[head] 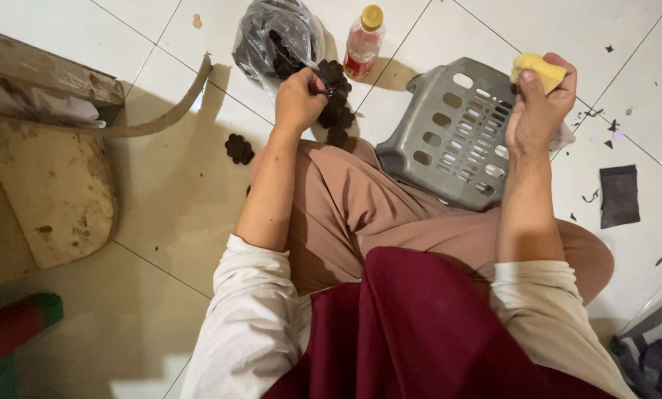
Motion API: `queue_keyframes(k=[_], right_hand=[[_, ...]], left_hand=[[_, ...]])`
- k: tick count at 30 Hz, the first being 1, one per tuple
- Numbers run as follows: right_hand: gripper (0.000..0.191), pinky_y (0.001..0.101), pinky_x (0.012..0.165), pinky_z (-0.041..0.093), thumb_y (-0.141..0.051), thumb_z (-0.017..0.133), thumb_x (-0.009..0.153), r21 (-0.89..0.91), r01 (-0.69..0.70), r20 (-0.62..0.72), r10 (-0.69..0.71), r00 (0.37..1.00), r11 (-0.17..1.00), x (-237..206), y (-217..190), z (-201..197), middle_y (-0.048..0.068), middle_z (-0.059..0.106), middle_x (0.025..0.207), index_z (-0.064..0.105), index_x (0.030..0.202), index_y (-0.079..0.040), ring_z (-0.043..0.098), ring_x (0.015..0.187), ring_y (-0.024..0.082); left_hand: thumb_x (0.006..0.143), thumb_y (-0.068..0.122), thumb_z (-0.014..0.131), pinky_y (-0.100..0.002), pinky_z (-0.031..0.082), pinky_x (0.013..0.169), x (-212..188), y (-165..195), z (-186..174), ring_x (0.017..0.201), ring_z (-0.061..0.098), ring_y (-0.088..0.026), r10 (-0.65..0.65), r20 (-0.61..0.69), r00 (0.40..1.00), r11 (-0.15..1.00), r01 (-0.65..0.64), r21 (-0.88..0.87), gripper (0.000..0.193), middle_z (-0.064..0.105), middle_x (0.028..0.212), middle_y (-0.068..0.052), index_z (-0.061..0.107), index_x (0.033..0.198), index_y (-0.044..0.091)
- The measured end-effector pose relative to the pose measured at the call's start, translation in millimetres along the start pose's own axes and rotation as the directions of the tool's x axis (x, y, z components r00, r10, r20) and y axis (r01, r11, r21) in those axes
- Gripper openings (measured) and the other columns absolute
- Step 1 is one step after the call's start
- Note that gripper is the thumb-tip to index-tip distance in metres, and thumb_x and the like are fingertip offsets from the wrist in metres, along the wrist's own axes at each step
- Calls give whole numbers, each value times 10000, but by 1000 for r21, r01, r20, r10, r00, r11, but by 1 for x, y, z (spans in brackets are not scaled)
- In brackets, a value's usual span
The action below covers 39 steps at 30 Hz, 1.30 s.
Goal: The person sits on the floor and smooths dark flower-shaped cut pieces one at a time, rubbing each piece with a yellow sponge block over a plastic basket. Finished pieces are set on the floor beside a plastic bag holding more pieces.
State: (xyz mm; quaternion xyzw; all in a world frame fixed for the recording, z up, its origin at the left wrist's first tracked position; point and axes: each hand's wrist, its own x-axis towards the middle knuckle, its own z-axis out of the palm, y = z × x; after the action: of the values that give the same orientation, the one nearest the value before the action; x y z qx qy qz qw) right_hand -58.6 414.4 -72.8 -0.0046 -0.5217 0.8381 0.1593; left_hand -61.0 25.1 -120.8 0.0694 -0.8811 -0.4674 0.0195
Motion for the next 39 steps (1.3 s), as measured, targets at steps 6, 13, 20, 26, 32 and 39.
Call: queue_keyframes(k=[6, 13, 20, 26, 32, 39], right_hand=[[342, 367, 1066, 573, 143, 681, 993, 6, 1, -1, -1, 1000, 1000, 1, 2, -3, 139, 623, 1188, 524, 1264, 6, 658, 1102, 219], [320, 369, 1079, 572, 142, 657, 1006, -11, -27, -14, 27, 1000, 1000, -1, 3, -8, 146, 620, 1196, 524, 1266, 10, 658, 1105, 219], [319, 349, 1063, 576, 135, 663, 1003, -122, 3, 2, -3, 1000, 992, -1, 8, -17, 130, 618, 1209, 530, 1266, 13, 661, 1113, 203], [276, 296, 998, 573, 121, 695, 999, -351, 5, 19, 2, 1000, 936, -4, 7, -10, 104, 658, 1167, 584, 1230, 18, 664, 1059, 157], [260, 267, 995, 592, 70, 704, 1007, -581, -14, 87, 80, 993, 814, -19, -10, 24, 101, 688, 1191, 613, 1245, 18, 694, 1085, 136], [224, 301, 853, 542, 13, 763, 952, -806, 270, 360, 76, 930, 526, -39, -10, 61, 77, 729, 1088, 679, 1158, -16, 688, 998, 192]], left_hand=[[739, 116, 740, -333, 552, 691, -15, 28, -2, 707, 697, -202, 121, 19, 992, 985, -117, -127, 147, 717, 771, -95, 703, 862, 45], [765, 205, 723, -330, 541, 634, -37, 89, 51, 619, 664, -164, 192, 244, 951, 944, -111, -311, 188, 693, 681, -78, 745, 864, 47], [769, 280, 825, -292, 511, 591, -25, 103, 98, 584, 649, -136, 164, 195, 967, 953, -104, -285, 245, 684, 641, -38, 739, 782, 52], [797, 285, 872, -305, 533, 670, -18, 70, 134, 744, 611, -152, 138, 190, 972, 839, -13, -543, 394, 639, 891, -57, 675, 1009, 17], [888, 346, 819, -354, 533, 941, -19, 54, 151, 1106, 636, -233, 146, 324, 935, 797, 83, -598, 722, 626, 1249, -151, 508, 1451, 19], [817, 254, 803, -281, 562, 851, -23, 70, 145, 977, 686, -170, 140, 480, 866, 687, 264, -677, 856, 696, 1190, -172, 382, 1530, 37]])
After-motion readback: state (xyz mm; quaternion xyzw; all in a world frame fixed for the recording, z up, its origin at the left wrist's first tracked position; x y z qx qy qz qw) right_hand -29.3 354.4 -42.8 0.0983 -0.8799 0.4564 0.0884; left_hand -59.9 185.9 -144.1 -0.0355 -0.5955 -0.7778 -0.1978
